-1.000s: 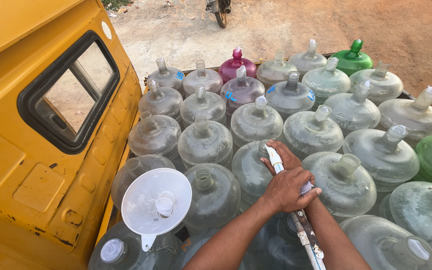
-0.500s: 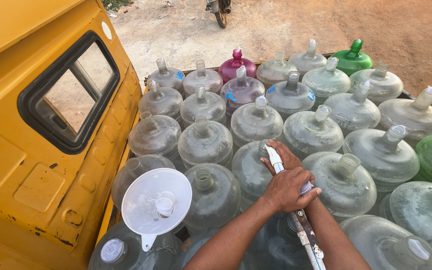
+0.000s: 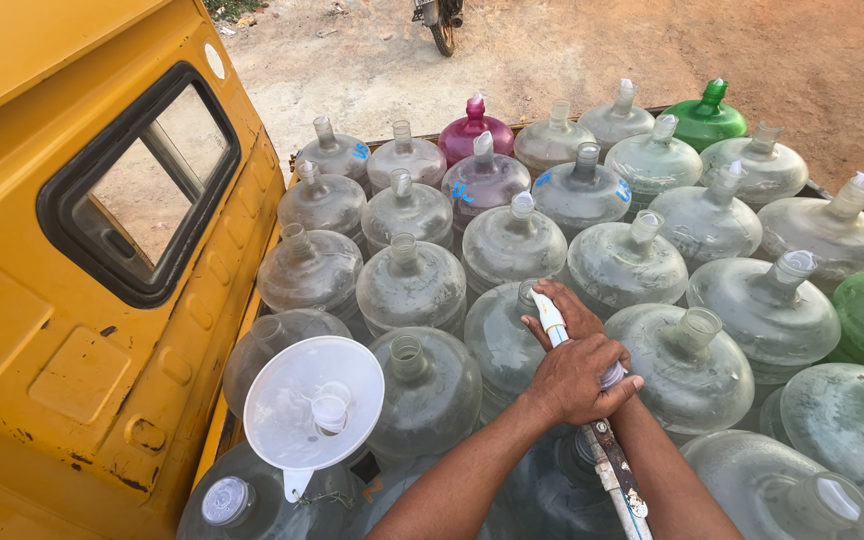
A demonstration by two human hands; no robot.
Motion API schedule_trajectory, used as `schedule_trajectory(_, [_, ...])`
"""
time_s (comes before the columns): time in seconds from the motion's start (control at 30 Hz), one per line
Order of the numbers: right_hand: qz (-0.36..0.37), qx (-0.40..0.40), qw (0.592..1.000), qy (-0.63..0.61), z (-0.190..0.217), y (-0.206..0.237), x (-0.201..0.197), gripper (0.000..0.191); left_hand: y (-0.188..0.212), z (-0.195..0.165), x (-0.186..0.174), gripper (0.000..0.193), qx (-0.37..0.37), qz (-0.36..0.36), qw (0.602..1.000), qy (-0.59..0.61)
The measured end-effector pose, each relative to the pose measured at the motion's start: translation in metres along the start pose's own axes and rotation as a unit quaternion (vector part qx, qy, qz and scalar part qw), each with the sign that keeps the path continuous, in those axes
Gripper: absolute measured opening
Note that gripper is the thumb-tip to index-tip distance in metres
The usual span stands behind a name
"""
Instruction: The person fills large plastic water bottles with water using a hose and a funnel. They place the funnel into a bottle, insert the hose, and then remove the funnel and hose after filling. The person then caps the filled bottle and repeats the process with another bottle.
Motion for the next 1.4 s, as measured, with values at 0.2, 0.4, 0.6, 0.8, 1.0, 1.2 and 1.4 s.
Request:
schedule_trajectory(0.2, [0.006, 0.013, 1.0, 0.008, 0.0003, 0.0002, -0.0005, 0.056, -0.0004, 0.0003, 0.0007, 0.039, 0.001, -0.001, 1.0, 0.0])
schedule_trajectory(0.4, [-0.008, -0.005, 1.0, 0.005, -0.0006, -0.0002, -0.0008, 0.055, -0.0019, 0.0007, 0.0013, 0.038, 0.0, 0.001, 1.0, -0.007])
schedule_trajectory(0.6, [0.011, 0.023, 0.999, 0.019, -0.0047, 0.0002, 0.0026, 0.055, 0.0, 0.0, 0.0002, 0.039, -0.001, 0.005, 1.0, -0.001])
schedule_trajectory(0.8, [0.006, 0.015, 1.0, 0.015, -0.0035, 0.0024, 0.0032, 0.056, 0.0016, -0.0003, 0.0002, 0.04, 0.001, 0.001, 1.0, -0.002])
schedule_trajectory(1.0, [0.015, 0.017, 0.999, 0.023, -0.0033, 0.002, 0.0037, 0.056, 0.0006, 0.0007, 0.001, 0.046, -0.013, 0.015, 1.0, -0.007])
schedule_trajectory(1.2, [0.009, 0.009, 1.0, 0.016, -0.0013, 0.0019, 0.0025, 0.056, 0.0013, -0.0016, -0.0015, 0.046, -0.006, 0.012, 1.0, -0.003])
schedule_trajectory(1.4, [0.016, 0.008, 0.999, 0.03, -0.0015, 0.0005, 0.0036, 0.056, 0.0009, -0.0017, -0.0023, 0.043, 0.0, 0.007, 1.0, -0.006])
Point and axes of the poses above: each hand's wrist, its own y-axis away from the middle knuckle, its own x-axis out of the palm, z = x × y, the point moved 5 cm from there along -y, towards the middle knuckle, and after that the axes turned 6 degrees about y, right-handed, at the moved point
